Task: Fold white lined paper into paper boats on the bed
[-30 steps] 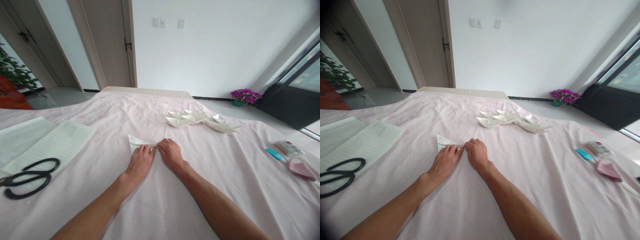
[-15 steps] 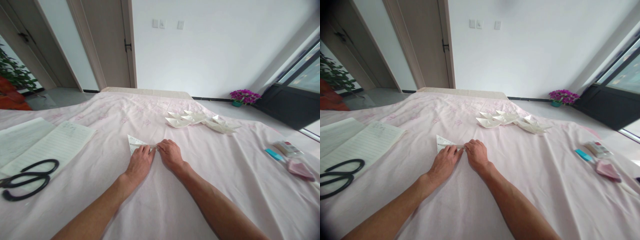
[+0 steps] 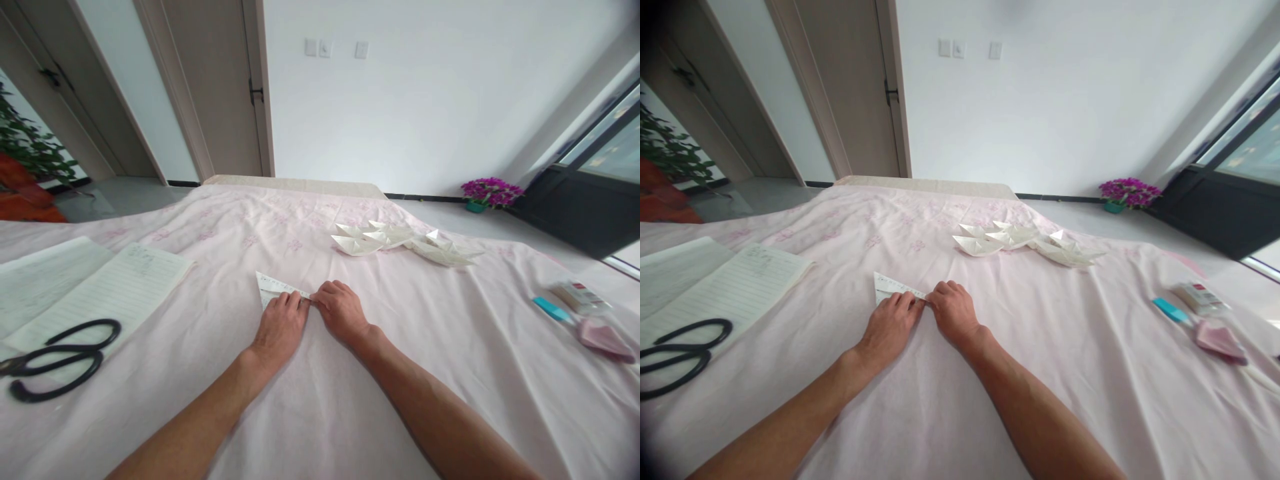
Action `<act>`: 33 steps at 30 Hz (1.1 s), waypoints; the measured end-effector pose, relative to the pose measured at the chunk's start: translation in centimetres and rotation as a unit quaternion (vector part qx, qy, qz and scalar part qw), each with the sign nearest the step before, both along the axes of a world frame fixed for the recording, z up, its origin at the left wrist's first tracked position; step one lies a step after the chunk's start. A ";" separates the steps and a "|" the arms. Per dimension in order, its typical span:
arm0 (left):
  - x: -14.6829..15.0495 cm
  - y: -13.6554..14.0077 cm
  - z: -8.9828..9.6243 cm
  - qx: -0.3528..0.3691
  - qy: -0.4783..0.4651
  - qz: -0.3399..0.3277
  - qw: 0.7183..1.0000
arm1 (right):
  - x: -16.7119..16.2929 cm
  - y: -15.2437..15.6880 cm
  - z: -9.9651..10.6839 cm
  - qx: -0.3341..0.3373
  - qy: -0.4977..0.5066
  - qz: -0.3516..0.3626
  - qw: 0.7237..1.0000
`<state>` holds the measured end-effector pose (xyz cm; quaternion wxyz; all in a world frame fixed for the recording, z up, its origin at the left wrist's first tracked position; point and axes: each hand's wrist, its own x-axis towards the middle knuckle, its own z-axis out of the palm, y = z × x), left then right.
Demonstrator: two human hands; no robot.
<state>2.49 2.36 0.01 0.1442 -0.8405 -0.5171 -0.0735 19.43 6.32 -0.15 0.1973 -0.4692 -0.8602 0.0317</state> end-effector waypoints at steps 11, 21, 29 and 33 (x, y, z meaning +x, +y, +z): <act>-0.7 0.7 -0.3 0.026 -0.089 -0.026 0.995 | -0.3 -1.1 1.0 0.016 -0.076 0.017 0.997; -0.7 2.8 -0.5 -0.026 -0.038 -0.033 0.998 | 0.1 -1.0 0.6 0.013 -0.073 -0.003 0.997; -0.7 3.0 -0.2 -0.029 -0.033 -0.029 0.999 | 0.9 -0.5 -0.1 0.010 -0.014 -0.039 0.999; -0.8 3.4 -0.6 -0.014 -0.085 -0.041 0.995 | 1.4 0.0 -0.5 0.006 0.090 -0.023 0.996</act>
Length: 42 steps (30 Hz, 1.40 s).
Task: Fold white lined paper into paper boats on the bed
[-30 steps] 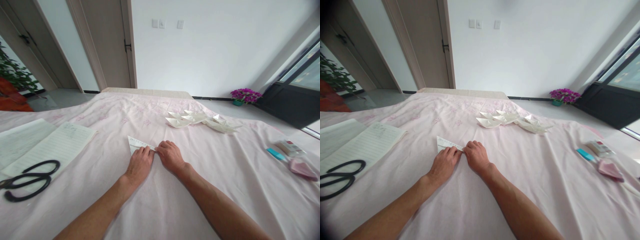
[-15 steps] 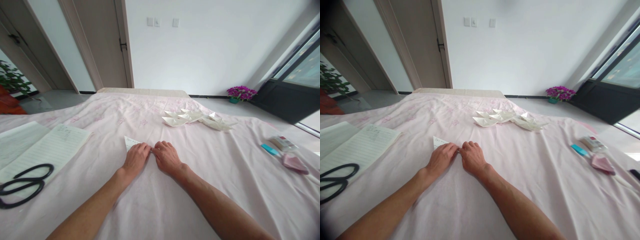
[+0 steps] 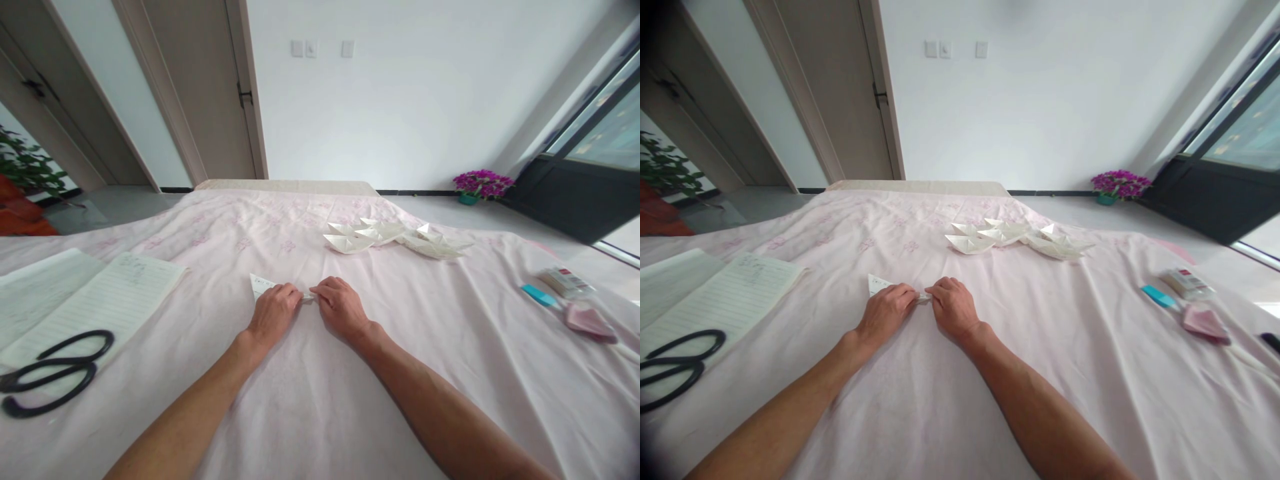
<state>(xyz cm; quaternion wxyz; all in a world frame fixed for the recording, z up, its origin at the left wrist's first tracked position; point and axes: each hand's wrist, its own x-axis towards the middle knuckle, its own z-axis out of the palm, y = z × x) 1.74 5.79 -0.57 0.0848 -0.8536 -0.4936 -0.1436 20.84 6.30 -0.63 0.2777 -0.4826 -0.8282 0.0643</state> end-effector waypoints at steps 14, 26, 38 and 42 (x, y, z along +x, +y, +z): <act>0.3 0.2 -1.0 0.028 -0.065 0.020 0.997 | -0.1 0.1 0.2 0.005 0.012 0.045 0.999; 0.4 0.1 -1.5 0.066 -0.072 0.031 0.995 | -0.1 0.8 -0.4 -0.025 0.042 0.057 0.997; 0.3 0.1 -1.5 0.093 -0.096 0.013 0.991 | -0.3 1.0 -0.4 -0.025 0.038 0.055 0.997; 0.3 0.2 -1.5 0.098 -0.108 0.013 0.989 | -0.5 1.1 -0.6 -0.030 0.045 0.035 0.998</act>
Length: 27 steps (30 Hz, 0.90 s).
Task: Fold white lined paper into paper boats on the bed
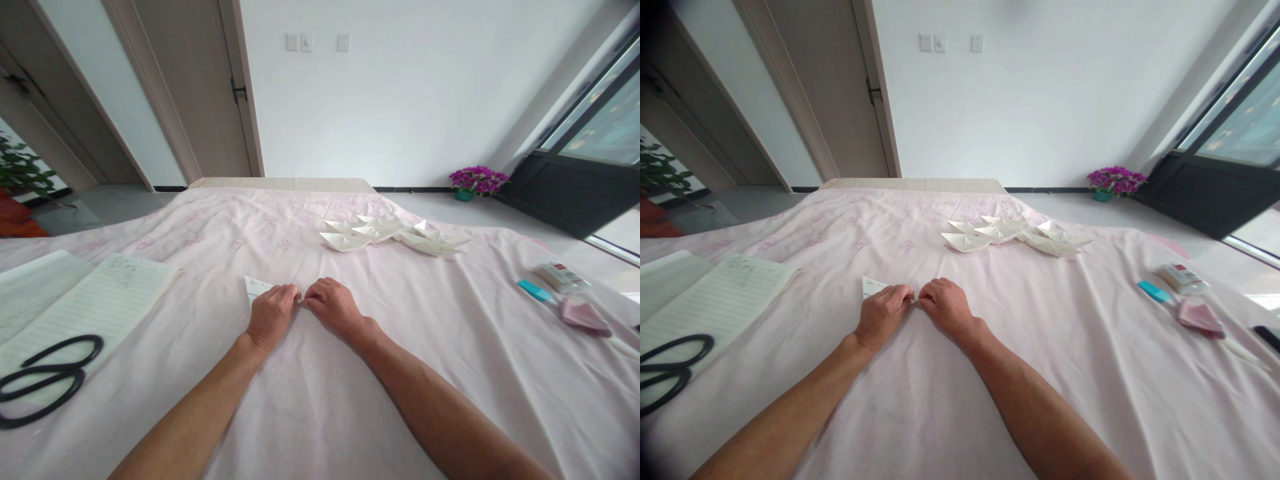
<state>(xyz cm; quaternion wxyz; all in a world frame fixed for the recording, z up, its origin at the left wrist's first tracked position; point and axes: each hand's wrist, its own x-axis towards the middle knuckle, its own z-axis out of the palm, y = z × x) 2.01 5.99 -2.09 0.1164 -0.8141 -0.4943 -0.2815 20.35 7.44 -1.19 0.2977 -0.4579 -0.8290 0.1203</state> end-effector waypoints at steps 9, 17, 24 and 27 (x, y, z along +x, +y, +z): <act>0.0 0.1 -0.1 -0.041 -0.017 0.010 0.999 | -0.3 0.0 0.3 -0.015 0.003 -0.032 0.999; -0.1 0.0 0.3 -0.060 -0.006 0.016 0.998 | -0.1 0.1 0.0 -0.001 -0.011 0.011 1.000; -0.1 0.1 0.3 -0.048 -0.003 0.018 0.999 | -0.1 -0.1 0.2 0.005 -0.022 0.024 0.999; 0.0 0.1 0.2 -0.036 0.000 0.018 0.999 | -0.1 -0.1 0.4 0.005 -0.033 0.026 0.999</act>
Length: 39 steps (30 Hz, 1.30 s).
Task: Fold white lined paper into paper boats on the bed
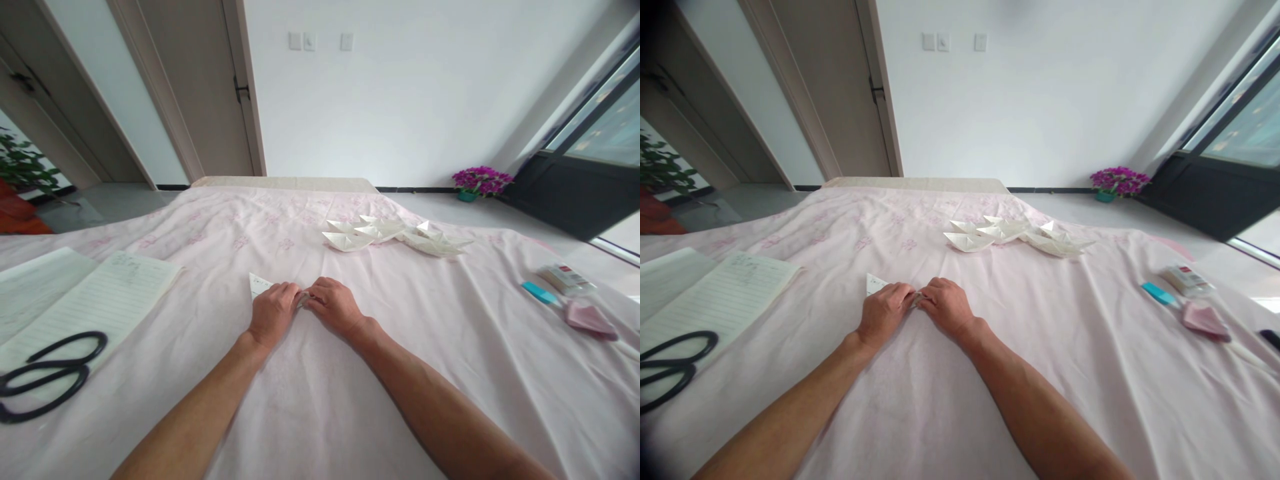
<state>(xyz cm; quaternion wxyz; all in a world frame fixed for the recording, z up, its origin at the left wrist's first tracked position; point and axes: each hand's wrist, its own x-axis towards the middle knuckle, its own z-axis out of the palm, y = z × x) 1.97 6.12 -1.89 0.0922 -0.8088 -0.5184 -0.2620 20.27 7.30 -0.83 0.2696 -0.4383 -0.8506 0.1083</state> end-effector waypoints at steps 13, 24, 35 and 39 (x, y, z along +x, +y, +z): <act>0.2 -0.1 0.0 -0.008 -0.002 -0.023 1.000 | -0.4 -0.3 0.0 0.017 -0.011 -0.033 0.999; 0.2 0.0 -0.1 -0.013 -0.015 -0.023 1.000 | -0.4 -0.5 0.1 0.038 -0.015 -0.039 0.998; 0.1 0.2 0.1 -0.017 -0.026 -0.031 0.999 | -0.2 -0.4 -0.1 0.044 0.023 -0.018 0.999; 0.1 0.1 0.3 -0.031 -0.027 -0.034 0.999 | -0.2 -0.5 0.2 0.042 0.020 -0.009 0.999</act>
